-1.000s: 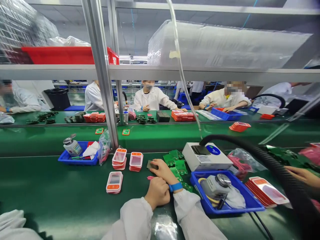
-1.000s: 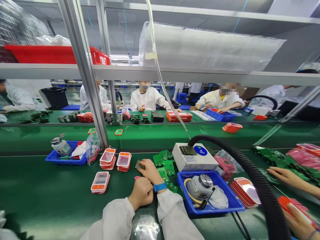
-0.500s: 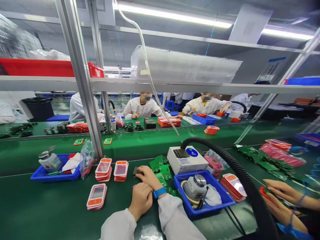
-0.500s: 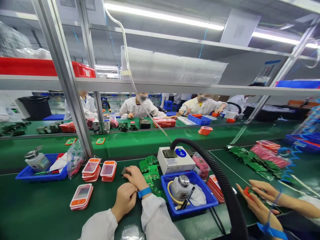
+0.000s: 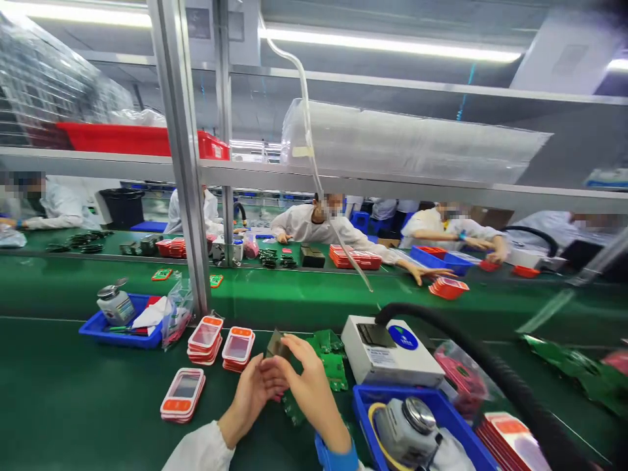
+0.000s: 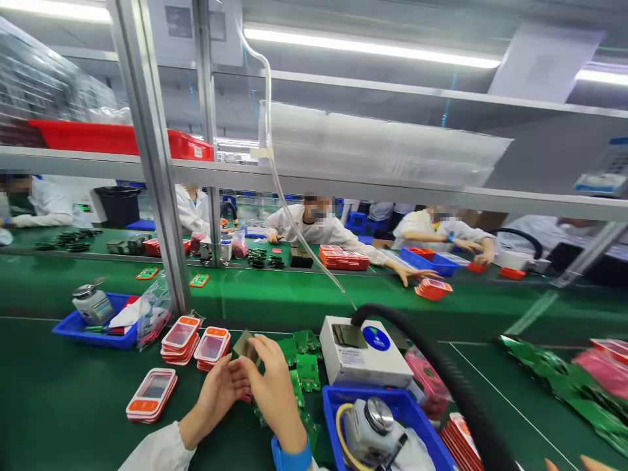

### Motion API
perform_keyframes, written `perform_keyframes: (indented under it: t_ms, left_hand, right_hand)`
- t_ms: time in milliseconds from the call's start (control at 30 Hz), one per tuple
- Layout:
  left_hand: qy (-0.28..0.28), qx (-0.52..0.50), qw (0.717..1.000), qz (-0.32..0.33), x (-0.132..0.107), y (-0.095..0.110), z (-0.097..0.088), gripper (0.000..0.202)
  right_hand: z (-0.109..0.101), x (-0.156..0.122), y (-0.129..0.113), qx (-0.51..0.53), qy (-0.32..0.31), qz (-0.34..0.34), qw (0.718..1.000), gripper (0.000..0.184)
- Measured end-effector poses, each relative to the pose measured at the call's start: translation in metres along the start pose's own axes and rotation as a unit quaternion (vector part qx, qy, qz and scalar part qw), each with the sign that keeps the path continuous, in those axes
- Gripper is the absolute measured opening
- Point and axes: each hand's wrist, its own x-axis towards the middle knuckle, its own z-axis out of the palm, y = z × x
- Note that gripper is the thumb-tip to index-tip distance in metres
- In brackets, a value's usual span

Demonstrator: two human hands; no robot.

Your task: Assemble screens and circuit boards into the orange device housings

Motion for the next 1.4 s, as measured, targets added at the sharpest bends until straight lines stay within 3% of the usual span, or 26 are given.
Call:
perform_keyframes:
  t_ms: [67,133,233,467,533,700,833,967,1133,1400]
  left_hand:
    - [-0.072,-0.104,0.990,-0.064,-0.003,0.010,-0.002,0.049]
    - [-0.160,-0.204,0.960,-0.106,-0.007,0.019,-0.005,0.050]
    - [-0.221,-0.245,0.938,-0.109,-0.012,0.025,-0.016,0.051]
    - [-0.245,-0.218,0.938,-0.114,-0.015,0.016,-0.047,0.043]
    - [-0.246,-0.223,0.936,-0.115,-0.018,0.012,-0.049,0.041]
    - [-0.236,-0.226,0.936,-0.127,-0.026,0.005,-0.040,0.051]
    - [-0.225,-0.192,0.945,-0.142,-0.029,0.005,-0.033,0.053]
    - [-0.201,-0.193,0.951,-0.136,-0.027,0.004,-0.031,0.049]
    - [-0.197,-0.200,0.949,-0.141,-0.027,0.006,-0.027,0.045]
    - [-0.227,-0.186,0.946,-0.136,-0.031,0.020,-0.021,0.052]
  right_hand:
    - [-0.001,-0.008,-0.007,0.042,-0.007,-0.020,0.999,0.031]
    - [0.000,-0.014,-0.011,0.070,-0.017,-0.040,0.997,0.033]
    - [0.003,-0.018,-0.015,0.075,-0.032,-0.069,0.994,0.034]
    - [0.002,-0.019,-0.028,0.068,-0.093,-0.106,0.988,0.044]
    - [0.003,-0.019,-0.029,0.079,-0.080,-0.110,0.988,0.042]
    - [0.010,-0.017,-0.026,0.077,0.061,-0.135,0.986,0.022]
    - [0.015,-0.015,-0.022,0.047,0.096,-0.140,0.984,0.019]
    - [0.018,-0.017,-0.018,0.045,0.090,-0.104,0.989,0.016]
    - [0.021,-0.022,-0.012,0.042,0.025,-0.055,0.997,0.014]
    - [0.020,-0.023,-0.022,0.039,0.023,-0.114,0.992,0.021]
